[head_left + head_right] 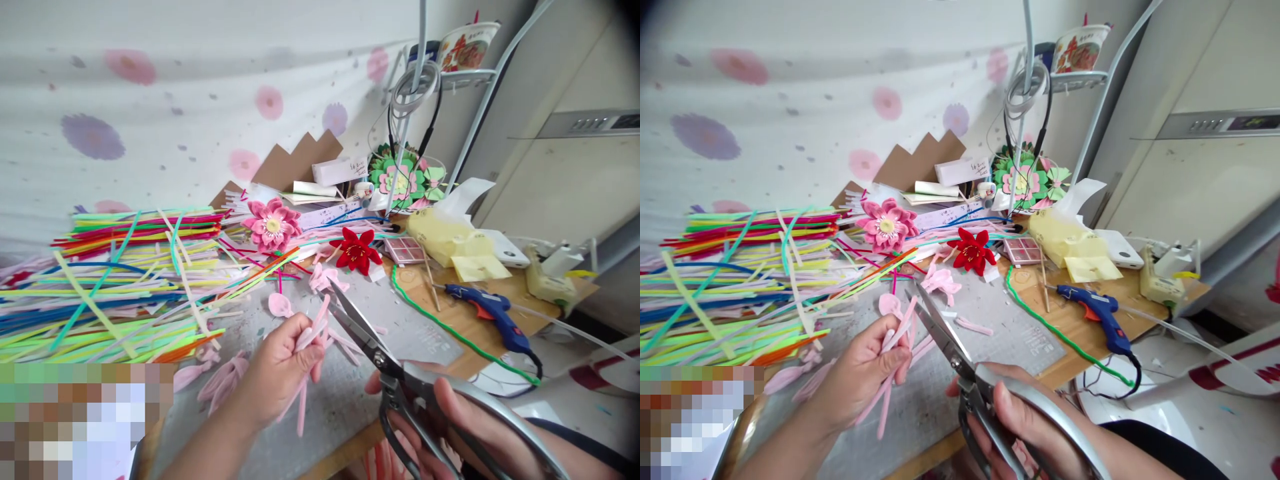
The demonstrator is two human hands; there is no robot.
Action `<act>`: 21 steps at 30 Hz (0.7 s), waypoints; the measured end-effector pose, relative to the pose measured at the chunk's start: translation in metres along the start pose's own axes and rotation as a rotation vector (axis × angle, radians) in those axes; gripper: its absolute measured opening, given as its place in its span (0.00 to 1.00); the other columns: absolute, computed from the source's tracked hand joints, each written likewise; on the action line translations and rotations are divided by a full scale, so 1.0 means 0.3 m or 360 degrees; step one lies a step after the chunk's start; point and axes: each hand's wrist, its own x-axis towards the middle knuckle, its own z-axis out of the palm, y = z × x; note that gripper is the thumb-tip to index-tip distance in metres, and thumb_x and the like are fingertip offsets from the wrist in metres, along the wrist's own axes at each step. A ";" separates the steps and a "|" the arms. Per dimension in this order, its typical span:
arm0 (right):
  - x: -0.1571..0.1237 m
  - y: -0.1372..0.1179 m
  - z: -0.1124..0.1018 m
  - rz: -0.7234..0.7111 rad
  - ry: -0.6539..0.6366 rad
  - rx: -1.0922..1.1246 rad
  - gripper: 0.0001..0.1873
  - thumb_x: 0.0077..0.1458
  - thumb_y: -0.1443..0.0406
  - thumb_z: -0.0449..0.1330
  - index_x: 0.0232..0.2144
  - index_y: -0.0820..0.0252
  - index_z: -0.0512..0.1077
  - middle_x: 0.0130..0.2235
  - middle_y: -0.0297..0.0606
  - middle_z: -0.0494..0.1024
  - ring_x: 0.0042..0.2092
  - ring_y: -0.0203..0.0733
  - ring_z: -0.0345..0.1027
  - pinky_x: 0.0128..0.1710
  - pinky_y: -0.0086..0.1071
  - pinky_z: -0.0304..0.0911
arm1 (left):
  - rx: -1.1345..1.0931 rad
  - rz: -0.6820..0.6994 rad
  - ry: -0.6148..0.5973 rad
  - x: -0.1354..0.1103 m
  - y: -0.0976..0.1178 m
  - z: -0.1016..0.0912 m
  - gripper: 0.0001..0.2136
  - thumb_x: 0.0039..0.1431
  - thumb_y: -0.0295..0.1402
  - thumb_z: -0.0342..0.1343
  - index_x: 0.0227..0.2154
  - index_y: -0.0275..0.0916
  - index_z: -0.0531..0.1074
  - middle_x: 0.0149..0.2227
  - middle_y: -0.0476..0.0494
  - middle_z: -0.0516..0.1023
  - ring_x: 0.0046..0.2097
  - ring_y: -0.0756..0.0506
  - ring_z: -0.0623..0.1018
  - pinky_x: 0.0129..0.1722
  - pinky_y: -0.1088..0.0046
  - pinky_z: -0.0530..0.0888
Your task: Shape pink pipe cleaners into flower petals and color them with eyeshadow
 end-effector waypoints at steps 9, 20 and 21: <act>-0.002 -0.001 0.005 -0.0113 0.0038 -0.0073 0.30 0.51 0.40 0.47 0.44 0.50 0.71 0.25 0.34 0.67 0.17 0.29 0.56 0.13 0.21 0.48 | -0.0074 -0.0051 -0.0025 0.005 0.010 -0.015 0.12 0.55 0.41 0.56 0.24 0.39 0.62 0.16 0.56 0.62 0.21 0.54 0.59 0.23 0.77 0.55; 0.002 0.009 0.027 -0.0052 0.0040 0.0350 0.32 0.51 0.38 0.45 0.36 0.55 0.74 0.20 0.31 0.63 0.14 0.27 0.51 0.14 0.22 0.46 | -0.0026 -0.0061 -0.0069 0.004 0.010 -0.007 0.15 0.53 0.44 0.57 0.23 0.39 0.62 0.16 0.56 0.63 0.20 0.54 0.59 0.22 0.77 0.56; 0.004 0.016 0.026 -0.0050 0.0052 0.0390 0.33 0.50 0.38 0.44 0.35 0.55 0.74 0.19 0.30 0.62 0.14 0.26 0.50 0.14 0.22 0.45 | -0.0017 -0.0066 -0.0073 0.004 0.010 -0.007 0.15 0.53 0.44 0.57 0.23 0.39 0.62 0.16 0.56 0.63 0.20 0.54 0.60 0.23 0.77 0.56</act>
